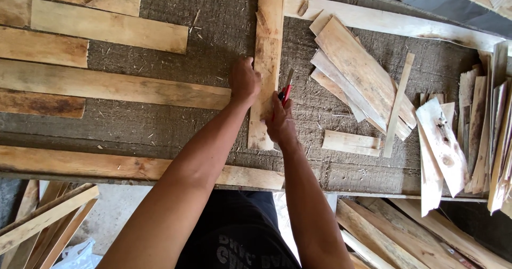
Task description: Assembling and trimming thin wooden planks to create a larger panel on a workbench.
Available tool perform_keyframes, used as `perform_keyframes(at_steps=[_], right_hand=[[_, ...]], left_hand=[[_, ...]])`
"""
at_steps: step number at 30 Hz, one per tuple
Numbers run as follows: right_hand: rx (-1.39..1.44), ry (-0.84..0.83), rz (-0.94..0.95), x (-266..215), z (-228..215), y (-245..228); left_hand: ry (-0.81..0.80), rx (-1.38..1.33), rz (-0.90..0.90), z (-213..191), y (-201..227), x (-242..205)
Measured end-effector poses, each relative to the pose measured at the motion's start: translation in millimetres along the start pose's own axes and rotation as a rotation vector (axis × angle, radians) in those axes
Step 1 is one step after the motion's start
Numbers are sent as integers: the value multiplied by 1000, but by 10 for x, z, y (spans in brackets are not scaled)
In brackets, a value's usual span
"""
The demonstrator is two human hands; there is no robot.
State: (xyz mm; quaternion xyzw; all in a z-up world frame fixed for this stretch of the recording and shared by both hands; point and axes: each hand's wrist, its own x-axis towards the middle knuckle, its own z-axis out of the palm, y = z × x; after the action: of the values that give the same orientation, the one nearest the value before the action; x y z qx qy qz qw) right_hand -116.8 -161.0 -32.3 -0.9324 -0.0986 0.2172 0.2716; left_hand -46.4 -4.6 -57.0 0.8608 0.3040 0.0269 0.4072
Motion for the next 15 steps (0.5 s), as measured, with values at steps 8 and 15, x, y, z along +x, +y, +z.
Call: perform_keyframes(at_steps=[8,15], right_hand=[[23,-57,101,-16,-181,-287],[9,-67,80,34,-41,-153]], left_hand=[[21,60,55,73,-5,25],[-129,43,134,-345,492,-21]])
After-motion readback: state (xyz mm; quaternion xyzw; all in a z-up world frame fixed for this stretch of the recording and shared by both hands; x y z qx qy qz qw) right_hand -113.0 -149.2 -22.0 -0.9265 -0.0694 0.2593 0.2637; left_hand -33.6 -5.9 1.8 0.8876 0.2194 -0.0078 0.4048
